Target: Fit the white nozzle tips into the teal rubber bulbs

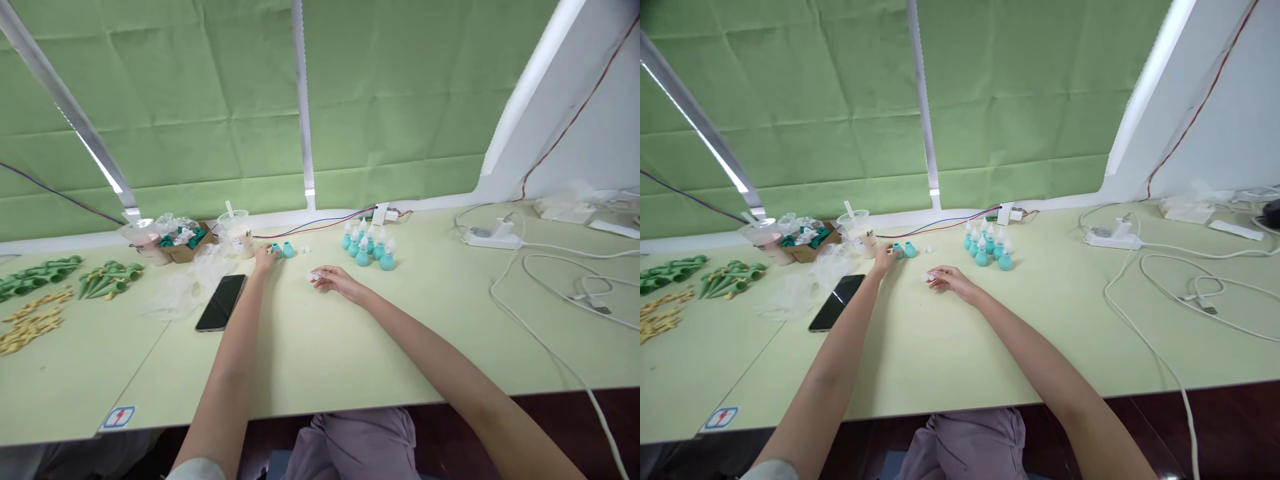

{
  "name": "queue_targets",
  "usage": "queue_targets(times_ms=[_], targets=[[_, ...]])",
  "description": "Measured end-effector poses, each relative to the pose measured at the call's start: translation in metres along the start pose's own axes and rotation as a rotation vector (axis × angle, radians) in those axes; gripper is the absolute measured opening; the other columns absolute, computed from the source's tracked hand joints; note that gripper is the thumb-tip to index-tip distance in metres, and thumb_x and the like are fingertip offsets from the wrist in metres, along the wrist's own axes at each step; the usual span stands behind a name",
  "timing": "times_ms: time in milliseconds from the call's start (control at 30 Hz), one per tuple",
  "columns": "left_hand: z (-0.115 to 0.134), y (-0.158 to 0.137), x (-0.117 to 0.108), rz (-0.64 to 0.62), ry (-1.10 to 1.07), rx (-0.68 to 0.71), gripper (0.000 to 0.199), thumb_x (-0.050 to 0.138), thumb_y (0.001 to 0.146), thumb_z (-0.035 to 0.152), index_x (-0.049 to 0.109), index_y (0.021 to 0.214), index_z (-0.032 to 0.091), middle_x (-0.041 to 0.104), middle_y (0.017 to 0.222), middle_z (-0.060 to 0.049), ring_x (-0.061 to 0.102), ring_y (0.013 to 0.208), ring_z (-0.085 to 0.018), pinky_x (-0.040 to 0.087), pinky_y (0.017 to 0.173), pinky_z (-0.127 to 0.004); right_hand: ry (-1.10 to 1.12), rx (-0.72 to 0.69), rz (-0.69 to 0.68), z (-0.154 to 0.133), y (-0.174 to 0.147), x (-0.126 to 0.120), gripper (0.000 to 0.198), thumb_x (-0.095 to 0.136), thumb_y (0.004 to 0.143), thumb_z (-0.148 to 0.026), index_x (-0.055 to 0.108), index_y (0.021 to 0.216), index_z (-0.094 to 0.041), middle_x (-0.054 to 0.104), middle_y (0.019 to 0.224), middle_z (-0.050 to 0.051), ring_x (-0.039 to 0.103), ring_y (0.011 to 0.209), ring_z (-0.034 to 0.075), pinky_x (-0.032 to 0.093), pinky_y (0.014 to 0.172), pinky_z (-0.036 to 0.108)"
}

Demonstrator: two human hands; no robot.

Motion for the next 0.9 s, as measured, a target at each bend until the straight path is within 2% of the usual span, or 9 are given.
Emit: queue_targets(times_ms=[133, 200, 233, 300, 367, 433, 533, 700, 900], targets=[[0.006, -0.008, -0.004, 0.073, -0.073, 0.025, 0.024, 0.05, 0.078, 0.029, 0.051, 0.098, 0.016, 0.06, 0.109, -0.011, 0.054, 0.106, -0.02, 0.04, 0.091, -0.037, -0.007, 0.004, 0.001, 0.0, -0.001, 0.0, 0.027, 0.068, 0.073, -0.036, 0.066, 0.093, -0.018, 0.07, 0.089, 0.005, 0.066, 0.072, 0.01, 0.052, 0.07, 0.02], [0.017, -0.016, -0.008, 0.065, -0.11, 0.059, 0.028, 0.048, 0.08, 0.031, 0.05, 0.104, 0.017, 0.06, 0.108, -0.008, 0.055, 0.104, -0.017, 0.042, 0.089, -0.033, -0.008, 0.003, 0.01, 0.0, 0.0, 0.0, 0.029, 0.071, 0.07, -0.036, 0.067, 0.092, -0.018, 0.069, 0.086, 0.004, 0.065, 0.07, 0.01, 0.051, 0.067, 0.019], [0.024, -0.021, -0.009, 0.041, -0.121, 0.077, 0.03, 0.048, 0.08, 0.033, 0.049, 0.107, 0.018, 0.061, 0.106, -0.007, 0.056, 0.1, -0.016, 0.044, 0.087, -0.03, -0.005, -0.006, 0.024, 0.0, 0.0, 0.0, 0.03, 0.072, 0.068, -0.037, 0.067, 0.09, -0.018, 0.069, 0.085, 0.003, 0.065, 0.07, 0.009, 0.051, 0.067, 0.018], [0.042, -0.036, -0.007, -0.098, -0.145, 0.141, 0.034, 0.048, 0.081, 0.038, 0.051, 0.108, 0.017, 0.063, 0.1, -0.007, 0.059, 0.091, -0.016, 0.046, 0.082, -0.029, 0.006, -0.048, 0.086, -0.001, 0.002, -0.003, 0.03, 0.074, 0.065, -0.037, 0.067, 0.087, -0.017, 0.068, 0.081, 0.002, 0.064, 0.068, 0.009, 0.05, 0.067, 0.019], [0.06, -0.055, -0.002, -0.217, -0.073, 0.226, 0.033, 0.051, 0.08, 0.04, 0.056, 0.103, 0.018, 0.062, 0.102, -0.007, 0.058, 0.09, -0.017, 0.045, 0.084, -0.031, 0.012, -0.11, 0.193, -0.003, 0.003, -0.007, 0.031, 0.074, 0.063, -0.038, 0.066, 0.085, -0.018, 0.068, 0.079, 0.001, 0.063, 0.067, 0.009, 0.05, 0.067, 0.02], [0.074, -0.075, 0.004, -0.271, 0.011, 0.294, 0.034, 0.054, 0.078, 0.041, 0.058, 0.102, 0.018, 0.062, 0.105, -0.007, 0.056, 0.097, -0.019, 0.042, 0.09, -0.033, 0.009, -0.163, 0.312, -0.006, 0.003, -0.013, 0.032, 0.073, 0.063, -0.04, 0.065, 0.085, -0.018, 0.068, 0.08, 0.002, 0.063, 0.065, 0.009, 0.049, 0.065, 0.021], [0.082, -0.099, 0.017, -0.343, 0.071, 0.302, 0.034, 0.052, 0.079, 0.043, 0.06, 0.1, 0.018, 0.061, 0.101, -0.007, 0.056, 0.094, -0.019, 0.043, 0.089, -0.033, -0.021, -0.199, 0.415, -0.008, 0.002, -0.018, 0.035, 0.071, 0.063, -0.043, 0.062, 0.088, -0.019, 0.067, 0.084, 0.002, 0.062, 0.064, 0.009, 0.048, 0.062, 0.021], [0.083, -0.118, 0.028, -0.364, 0.067, 0.305, 0.033, 0.048, 0.081, 0.043, 0.06, 0.099, 0.018, 0.062, 0.093, -0.004, 0.057, 0.084, -0.017, 0.044, 0.081, -0.03, -0.136, -0.216, 0.346, -0.004, 0.004, -0.017, 0.035, 0.07, 0.063, -0.044, 0.062, 0.087, -0.019, 0.066, 0.082, 0.001, 0.061, 0.062, 0.009, 0.047, 0.059, 0.021], [0.084, -0.126, 0.026, -0.354, 0.141, 0.313, 0.031, 0.048, 0.082, 0.042, 0.06, 0.101, 0.021, 0.066, 0.089, -0.002, 0.058, 0.077, -0.017, 0.044, 0.074, -0.028, -0.206, -0.245, 0.284, 0.001, 0.007, -0.016, 0.035, 0.07, 0.063, -0.045, 0.063, 0.085, -0.019, 0.065, 0.076, 0.0, 0.061, 0.061, 0.01, 0.048, 0.061, 0.022]])
Point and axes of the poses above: each hand's wrist, its own y-axis towards the middle knuckle, its own x-axis out of the palm, z = x × y, the point moved 3 cm from there along y, towards the middle knuckle
